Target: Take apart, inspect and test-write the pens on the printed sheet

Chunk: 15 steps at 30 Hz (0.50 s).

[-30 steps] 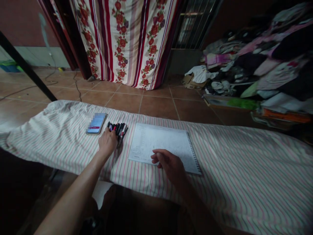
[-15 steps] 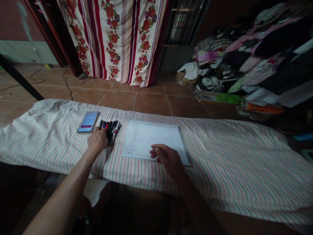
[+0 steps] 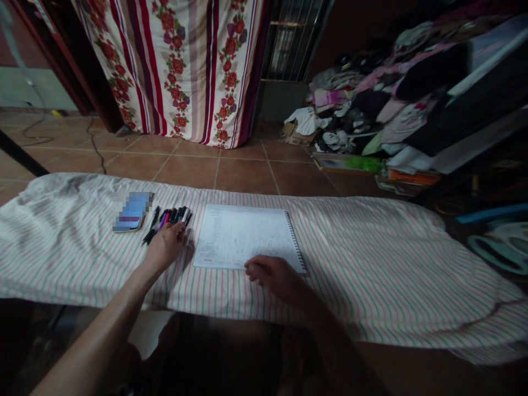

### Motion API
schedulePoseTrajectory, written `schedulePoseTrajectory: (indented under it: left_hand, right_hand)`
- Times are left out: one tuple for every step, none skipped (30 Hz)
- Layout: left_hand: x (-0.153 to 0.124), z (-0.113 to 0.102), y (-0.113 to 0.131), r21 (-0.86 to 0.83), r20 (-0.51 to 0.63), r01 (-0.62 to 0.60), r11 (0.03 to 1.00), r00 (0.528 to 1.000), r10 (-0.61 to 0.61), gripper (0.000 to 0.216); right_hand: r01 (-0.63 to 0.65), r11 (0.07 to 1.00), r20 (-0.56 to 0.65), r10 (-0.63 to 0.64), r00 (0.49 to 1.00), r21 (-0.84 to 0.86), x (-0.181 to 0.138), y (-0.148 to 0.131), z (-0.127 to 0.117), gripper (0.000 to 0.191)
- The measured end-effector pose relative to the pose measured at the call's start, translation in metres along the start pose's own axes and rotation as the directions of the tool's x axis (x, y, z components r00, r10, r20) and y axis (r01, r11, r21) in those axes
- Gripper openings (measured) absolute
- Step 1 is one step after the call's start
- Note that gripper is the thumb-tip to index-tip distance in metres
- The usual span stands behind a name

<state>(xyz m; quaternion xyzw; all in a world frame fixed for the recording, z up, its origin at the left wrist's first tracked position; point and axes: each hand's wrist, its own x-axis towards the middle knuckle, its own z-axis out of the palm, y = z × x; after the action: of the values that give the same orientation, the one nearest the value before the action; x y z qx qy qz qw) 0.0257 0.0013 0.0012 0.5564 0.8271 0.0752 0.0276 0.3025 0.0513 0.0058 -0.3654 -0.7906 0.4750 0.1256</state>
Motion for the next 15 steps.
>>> schedulePoseTrajectory:
  left_hand:
    - [-0.002, 0.002, 0.005, -0.011, 0.06, -0.026, 1.0, 0.998, 0.026, 0.03]
    - [-0.004, 0.004, 0.01, -0.013, 0.117, -0.047, 0.999, 0.992, 0.048, 0.028]
    - [-0.005, 0.006, 0.014, -0.008, 0.158, -0.064, 0.998, 0.985, 0.064, 0.027]
    - [-0.006, 0.008, 0.018, -0.001, 0.183, -0.075, 0.997, 0.98, 0.074, 0.026]
    - [-0.007, 0.009, 0.022, 0.007, 0.196, -0.081, 0.997, 0.978, 0.078, 0.025]
    - [-0.007, 0.01, 0.025, 0.013, 0.198, -0.082, 0.997, 0.977, 0.078, 0.025]
    - [-0.006, 0.01, 0.028, 0.016, 0.196, -0.081, 0.997, 0.978, 0.076, 0.025]
    - [-0.006, 0.011, 0.031, 0.014, 0.194, -0.083, 0.996, 0.978, 0.078, 0.025]
    - [-0.005, 0.012, 0.033, 0.011, 0.193, -0.085, 0.996, 0.978, 0.082, 0.026]
    - [-0.005, 0.013, 0.035, 0.008, 0.192, -0.088, 0.996, 0.978, 0.085, 0.026]
    - [-0.004, 0.015, 0.037, 0.001, 0.188, -0.093, 0.996, 0.978, 0.091, 0.027]
    - [-0.004, 0.016, 0.039, -0.01, 0.185, -0.099, 0.995, 0.978, 0.099, 0.028]
    - [-0.003, 0.018, 0.04, -0.021, 0.181, -0.105, 0.994, 0.978, 0.107, 0.028]
    - [-0.003, 0.019, 0.04, -0.033, 0.177, -0.109, 0.993, 0.978, 0.114, 0.028]
    - [-0.002, 0.021, 0.04, -0.044, 0.174, -0.112, 0.993, 0.978, 0.118, 0.028]
  right_hand:
    - [0.004, 1.0, -0.023, -0.004, 1.0, -0.013, -0.001, 0.002, -0.004, 0.025]
    - [0.004, 0.999, -0.059, -0.006, 0.998, -0.034, -0.002, 0.005, -0.009, 0.025]
    - [-0.001, 0.998, -0.106, -0.006, 0.994, -0.066, -0.003, 0.007, -0.014, 0.025]
    - [-0.015, 0.994, -0.17, -0.003, 0.985, -0.105, -0.004, 0.011, -0.019, 0.026]
    - [-0.041, 0.988, -0.241, 0.003, 0.971, -0.151, -0.005, 0.015, -0.023, 0.026]
    - [-0.068, 0.978, -0.305, 0.005, 0.952, -0.197, -0.006, 0.018, -0.028, 0.027]
    - [-0.092, 0.967, -0.359, 0.001, 0.933, -0.236, -0.007, 0.022, -0.031, 0.027]
    - [-0.109, 0.96, -0.391, 0.001, 0.921, -0.257, -0.008, 0.026, -0.034, 0.028]
    - [-0.123, 0.956, -0.406, 0.004, 0.914, -0.267, -0.009, 0.029, -0.036, 0.029]
    - [-0.131, 0.953, -0.41, 0.008, 0.912, -0.273, -0.009, 0.031, -0.038, 0.029]
    - [-0.136, 0.952, -0.406, 0.013, 0.914, -0.276, -0.01, 0.033, -0.038, 0.029]
    - [-0.137, 0.95, -0.398, 0.015, 0.917, -0.281, -0.01, 0.033, -0.037, 0.029]
    - [-0.136, 0.948, -0.39, 0.014, 0.921, -0.288, -0.01, 0.033, -0.036, 0.028]
    - [-0.134, 0.946, -0.382, 0.012, 0.924, -0.295, -0.01, 0.032, -0.034, 0.028]
    - [-0.13, 0.945, -0.373, 0.009, 0.928, -0.3, -0.01, 0.03, -0.033, 0.028]
